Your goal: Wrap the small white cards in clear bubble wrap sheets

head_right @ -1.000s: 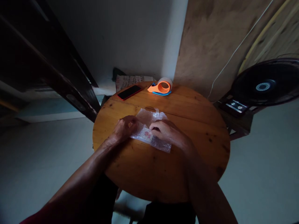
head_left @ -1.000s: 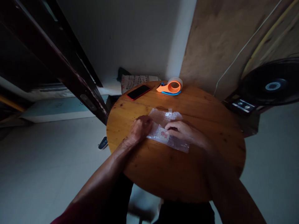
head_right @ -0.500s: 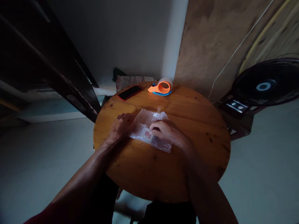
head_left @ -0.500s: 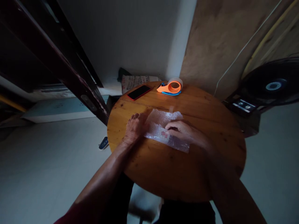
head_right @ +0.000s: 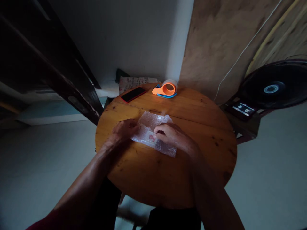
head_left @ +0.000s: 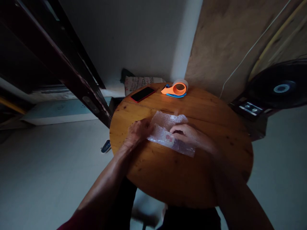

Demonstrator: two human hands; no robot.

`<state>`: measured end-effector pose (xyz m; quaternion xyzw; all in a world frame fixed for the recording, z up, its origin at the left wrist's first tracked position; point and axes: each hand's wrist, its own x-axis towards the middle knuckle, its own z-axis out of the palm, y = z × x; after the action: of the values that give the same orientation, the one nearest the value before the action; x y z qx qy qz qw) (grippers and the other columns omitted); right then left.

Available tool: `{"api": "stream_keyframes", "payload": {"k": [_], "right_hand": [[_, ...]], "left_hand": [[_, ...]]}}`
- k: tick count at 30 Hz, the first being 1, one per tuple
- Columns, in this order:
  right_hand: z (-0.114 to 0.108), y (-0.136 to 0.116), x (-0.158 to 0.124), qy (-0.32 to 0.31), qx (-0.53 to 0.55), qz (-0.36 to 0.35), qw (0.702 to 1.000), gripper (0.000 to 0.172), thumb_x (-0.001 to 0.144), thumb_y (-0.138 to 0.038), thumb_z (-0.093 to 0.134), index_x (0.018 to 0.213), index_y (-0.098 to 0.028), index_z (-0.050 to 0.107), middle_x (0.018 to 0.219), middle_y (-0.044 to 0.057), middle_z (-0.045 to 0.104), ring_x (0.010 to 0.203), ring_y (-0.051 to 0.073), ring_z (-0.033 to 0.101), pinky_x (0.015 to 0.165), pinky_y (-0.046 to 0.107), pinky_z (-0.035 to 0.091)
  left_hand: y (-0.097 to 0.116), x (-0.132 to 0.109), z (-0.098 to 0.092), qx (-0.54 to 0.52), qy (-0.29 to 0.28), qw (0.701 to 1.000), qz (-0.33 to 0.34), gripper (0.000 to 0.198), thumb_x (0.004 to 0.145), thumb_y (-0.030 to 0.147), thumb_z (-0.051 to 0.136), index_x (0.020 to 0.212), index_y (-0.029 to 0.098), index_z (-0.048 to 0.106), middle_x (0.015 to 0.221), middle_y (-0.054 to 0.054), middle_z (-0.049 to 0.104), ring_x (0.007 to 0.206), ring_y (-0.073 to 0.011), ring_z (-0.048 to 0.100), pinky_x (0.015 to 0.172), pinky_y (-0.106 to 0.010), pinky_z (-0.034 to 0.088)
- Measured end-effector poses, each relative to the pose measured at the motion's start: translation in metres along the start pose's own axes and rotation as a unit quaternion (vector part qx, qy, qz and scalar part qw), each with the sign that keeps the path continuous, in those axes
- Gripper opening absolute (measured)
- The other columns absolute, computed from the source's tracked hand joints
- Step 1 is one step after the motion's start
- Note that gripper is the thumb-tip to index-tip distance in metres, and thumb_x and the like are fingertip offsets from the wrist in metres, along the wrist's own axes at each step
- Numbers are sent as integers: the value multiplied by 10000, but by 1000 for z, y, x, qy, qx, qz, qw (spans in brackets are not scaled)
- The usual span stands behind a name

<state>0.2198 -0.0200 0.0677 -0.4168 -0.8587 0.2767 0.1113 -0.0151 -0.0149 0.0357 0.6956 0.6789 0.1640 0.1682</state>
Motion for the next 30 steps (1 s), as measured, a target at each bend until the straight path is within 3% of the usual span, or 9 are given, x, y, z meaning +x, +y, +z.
{"api": "stream_keyframes", "payload": {"k": [4, 13, 22, 30], "right_hand": [[1, 1, 0, 1, 4, -5, 1000, 207, 887, -326, 532, 904, -209, 703, 863, 26, 704, 761, 150, 604, 690, 258, 405], [-2, -2, 0, -4, 3, -13, 1000, 221, 900, -339, 525, 882, -202, 697, 841, 22, 698, 746, 139, 595, 680, 252, 390], [1, 0, -1, 1, 17, -4, 1000, 253, 902, -380, 523, 880, -190, 688, 833, 22, 689, 735, 139, 590, 653, 245, 382], [1, 1, -2, 5, 17, -8, 1000, 210, 893, -339, 530, 884, -207, 693, 837, 16, 694, 743, 139, 593, 656, 244, 386]], "left_hand": [[0, 0, 1, 21, -9, 1000, -22, 239, 790, 416, 547, 850, 227, 680, 780, -60, 696, 698, -200, 621, 605, -267, 400], [1, -3, 3, 38, -11, 999, 7, 169, 766, 365, 569, 759, 218, 652, 766, -50, 680, 707, -194, 612, 613, -264, 401], [-1, 1, 3, -80, -2, 997, 15, 156, 778, 309, 534, 711, 179, 591, 653, -8, 597, 596, -125, 503, 550, -242, 321], [0, -5, -8, -143, -56, 987, 48, 264, 761, 421, 602, 739, 158, 610, 653, -6, 560, 599, -124, 460, 560, -259, 303]]}}
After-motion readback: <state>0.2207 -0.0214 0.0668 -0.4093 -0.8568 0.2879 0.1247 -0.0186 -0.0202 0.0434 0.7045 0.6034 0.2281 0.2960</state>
